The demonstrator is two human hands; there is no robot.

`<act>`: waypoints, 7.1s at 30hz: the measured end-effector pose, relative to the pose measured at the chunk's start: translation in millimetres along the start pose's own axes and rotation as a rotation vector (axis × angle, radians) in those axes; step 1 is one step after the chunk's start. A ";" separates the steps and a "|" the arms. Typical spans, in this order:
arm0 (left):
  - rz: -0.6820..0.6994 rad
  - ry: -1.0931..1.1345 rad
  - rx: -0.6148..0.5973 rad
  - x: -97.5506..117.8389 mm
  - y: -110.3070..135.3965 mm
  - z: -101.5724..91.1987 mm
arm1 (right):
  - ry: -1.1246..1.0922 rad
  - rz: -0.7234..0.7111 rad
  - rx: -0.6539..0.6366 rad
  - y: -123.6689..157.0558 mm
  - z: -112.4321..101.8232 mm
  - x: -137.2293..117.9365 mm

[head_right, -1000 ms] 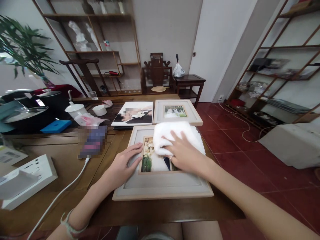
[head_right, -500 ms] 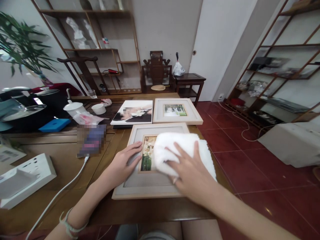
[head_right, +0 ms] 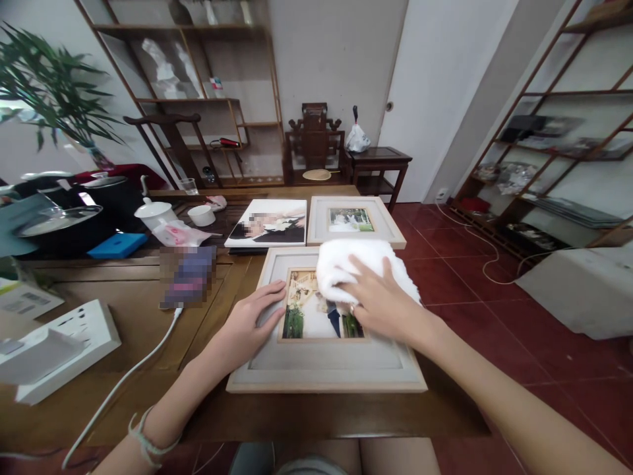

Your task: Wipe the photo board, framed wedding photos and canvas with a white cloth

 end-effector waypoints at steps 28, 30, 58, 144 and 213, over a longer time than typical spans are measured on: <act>0.020 0.008 0.005 0.7 -1.3 -1.6 | -0.013 0.061 0.216 75.5 41.2 -78.3; 0.016 0.002 0.002 0.6 -0.7 -0.7 | 0.025 0.109 0.228 88.3 44.8 -68.7; -0.006 0.153 0.083 3.8 9.8 -3.6 | -0.123 -0.139 0.022 -49.3 -7.1 -74.7; -0.004 -0.074 -0.033 7.6 1.8 -2.7 | -0.052 -0.092 0.103 53.5 0.6 -29.9; 0.004 0.002 -0.102 2.2 0.8 -3.1 | 0.011 -0.004 0.092 -7.8 4.6 11.9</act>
Point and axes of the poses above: each hand's wrist, its own y-axis away from the middle knuckle, its own z-axis out of the palm, x = y × z, the point moved 3 cm from there along -y, towards the middle knuckle, and after that the axes turned 13 degrees about -x, right-handed, at the moved point
